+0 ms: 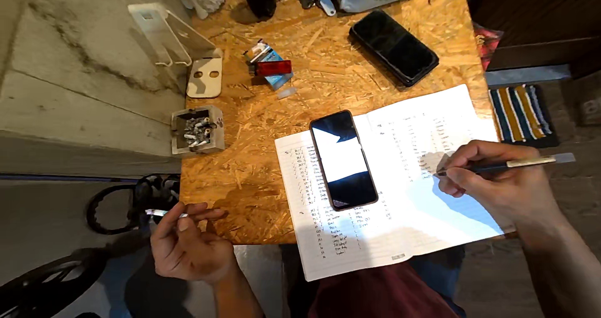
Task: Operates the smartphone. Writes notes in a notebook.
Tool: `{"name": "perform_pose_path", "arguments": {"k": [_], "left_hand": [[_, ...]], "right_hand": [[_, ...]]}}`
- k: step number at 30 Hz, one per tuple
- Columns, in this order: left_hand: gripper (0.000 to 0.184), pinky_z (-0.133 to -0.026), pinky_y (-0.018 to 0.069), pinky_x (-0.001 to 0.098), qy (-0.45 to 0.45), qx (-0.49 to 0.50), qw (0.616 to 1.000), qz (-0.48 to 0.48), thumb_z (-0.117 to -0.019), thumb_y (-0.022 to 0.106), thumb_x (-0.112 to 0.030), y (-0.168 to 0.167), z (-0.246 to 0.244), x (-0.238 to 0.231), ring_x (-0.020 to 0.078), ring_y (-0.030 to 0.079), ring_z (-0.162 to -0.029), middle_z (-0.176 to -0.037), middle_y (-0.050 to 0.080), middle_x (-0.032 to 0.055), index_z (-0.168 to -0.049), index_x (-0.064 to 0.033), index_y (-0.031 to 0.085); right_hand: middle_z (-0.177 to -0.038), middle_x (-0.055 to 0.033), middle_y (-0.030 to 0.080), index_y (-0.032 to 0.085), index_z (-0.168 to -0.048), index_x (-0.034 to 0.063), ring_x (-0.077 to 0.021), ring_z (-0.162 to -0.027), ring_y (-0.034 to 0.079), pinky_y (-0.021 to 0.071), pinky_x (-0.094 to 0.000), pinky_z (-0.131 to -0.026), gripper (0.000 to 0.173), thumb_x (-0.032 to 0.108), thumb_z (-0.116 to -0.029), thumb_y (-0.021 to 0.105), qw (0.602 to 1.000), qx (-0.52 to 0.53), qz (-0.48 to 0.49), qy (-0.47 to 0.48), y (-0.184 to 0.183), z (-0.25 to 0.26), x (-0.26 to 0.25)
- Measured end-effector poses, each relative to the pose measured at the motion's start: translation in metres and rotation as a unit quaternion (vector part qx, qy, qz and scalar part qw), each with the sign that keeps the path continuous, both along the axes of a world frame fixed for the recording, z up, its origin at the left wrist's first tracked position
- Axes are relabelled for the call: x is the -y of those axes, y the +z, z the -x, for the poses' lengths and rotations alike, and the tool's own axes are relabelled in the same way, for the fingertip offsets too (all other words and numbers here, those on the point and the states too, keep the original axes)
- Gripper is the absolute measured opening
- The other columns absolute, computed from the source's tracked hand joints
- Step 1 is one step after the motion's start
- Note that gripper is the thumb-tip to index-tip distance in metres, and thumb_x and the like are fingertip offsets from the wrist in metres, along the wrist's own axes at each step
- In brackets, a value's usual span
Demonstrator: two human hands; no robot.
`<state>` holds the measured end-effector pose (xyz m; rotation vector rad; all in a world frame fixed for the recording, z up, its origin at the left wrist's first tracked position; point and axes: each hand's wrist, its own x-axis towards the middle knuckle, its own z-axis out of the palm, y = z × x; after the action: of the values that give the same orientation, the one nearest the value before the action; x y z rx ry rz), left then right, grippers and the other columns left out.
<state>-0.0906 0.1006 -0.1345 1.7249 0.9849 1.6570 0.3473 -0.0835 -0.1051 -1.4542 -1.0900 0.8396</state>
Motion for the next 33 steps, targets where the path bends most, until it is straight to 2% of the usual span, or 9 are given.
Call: {"name": "perform_pose_path", "arguments": {"k": [12, 15, 18, 21, 24, 28, 33], "left_hand": [[0.026, -0.065, 0.0631, 0.0320, -0.005, 0.009, 1.000, -0.004, -0.1093, 0.042, -0.013, 0.001, -0.001, 0.000, 0.0157, 0.072, -0.076, -0.097, 0.073, 0.0003, -0.122, -0.0081, 0.064], [0.027, -0.065, 0.0633, 0.0323, -0.003, 0.007, 1.000, -0.002, -0.1092, 0.041, -0.012, 0.000, -0.001, 0.000, 0.0155, 0.072, -0.076, -0.096, 0.073, 0.0000, -0.122, -0.0085, 0.064], [0.027, -0.066, 0.0635, 0.0337, -0.004, 0.001, 1.000, 0.005, -0.1091, 0.041, -0.012, 0.000, 0.002, 0.000, 0.0160, 0.072, -0.077, -0.098, 0.073, 0.0001, -0.123, -0.0083, 0.063], [0.026, -0.067, 0.0631, 0.0351, -0.014, -0.004, 1.000, 0.019, -0.1093, 0.042, -0.013, -0.004, 0.008, -0.001, 0.0175, 0.072, -0.076, -0.101, 0.073, 0.0026, -0.126, -0.0043, 0.060], [0.027, -0.070, 0.0627, 0.0351, -0.012, -0.016, 0.999, 0.040, -0.1089, 0.037, -0.011, -0.009, 0.013, -0.001, 0.0173, 0.071, -0.077, -0.100, 0.070, 0.0033, -0.125, 0.0009, 0.055], [0.022, -0.073, 0.0626, 0.0333, 0.007, -0.007, 0.997, 0.072, -0.1089, 0.035, -0.007, 0.000, 0.001, 0.004, 0.0158, 0.071, -0.080, -0.100, 0.068, 0.0015, -0.122, -0.0001, 0.051], [0.021, -0.071, 0.0631, 0.0324, 0.016, -0.002, 0.998, 0.067, -0.1083, 0.035, -0.007, 0.005, -0.005, 0.005, 0.0159, 0.071, -0.078, -0.097, 0.068, 0.0009, -0.119, -0.0003, 0.052]], "right_hand": [[-0.076, 0.0011, 0.071, 0.068, -0.091, 0.0134, -0.0102, -0.058, 0.067, 0.0584, -0.0228, -0.052, 0.003, 0.013, -0.0892, 0.070, 1.000, -0.009, -0.004, 0.008, 0.000, 0.000, -0.001], [-0.077, 0.0034, 0.071, 0.068, -0.092, 0.0143, -0.0078, -0.059, 0.066, 0.0574, -0.0218, -0.052, 0.004, 0.015, -0.0893, 0.071, 1.000, 0.015, -0.013, 0.002, 0.001, 0.004, 0.000], [-0.081, 0.0060, 0.071, 0.070, -0.094, 0.0141, -0.0059, -0.065, 0.067, 0.0595, -0.0228, -0.057, 0.006, 0.019, -0.0908, 0.072, 0.998, 0.051, -0.029, 0.015, 0.005, 0.013, 0.000], [-0.081, 0.0043, 0.071, 0.070, -0.094, 0.0110, -0.0063, -0.067, 0.068, 0.0596, -0.0233, -0.059, 0.006, 0.015, -0.0906, 0.072, 0.998, 0.037, -0.026, 0.037, 0.005, 0.022, -0.001], [-0.078, 0.0022, 0.071, 0.069, -0.093, 0.0089, -0.0066, -0.063, 0.067, 0.0578, -0.0218, -0.055, 0.004, 0.011, -0.0903, 0.072, 0.999, 0.022, -0.009, 0.037, 0.002, 0.021, -0.002], [-0.080, 0.0014, 0.072, 0.070, -0.092, 0.0069, -0.0055, -0.064, 0.066, 0.0569, -0.0203, -0.055, 0.003, 0.009, -0.0901, 0.072, 0.999, 0.023, 0.000, 0.042, 0.002, 0.020, -0.002], [-0.078, 0.0006, 0.071, 0.071, -0.092, 0.0059, -0.0057, -0.063, 0.066, 0.0567, -0.0202, -0.055, 0.003, 0.008, -0.0902, 0.072, 0.999, 0.023, 0.001, 0.041, 0.002, 0.020, -0.003]]}}
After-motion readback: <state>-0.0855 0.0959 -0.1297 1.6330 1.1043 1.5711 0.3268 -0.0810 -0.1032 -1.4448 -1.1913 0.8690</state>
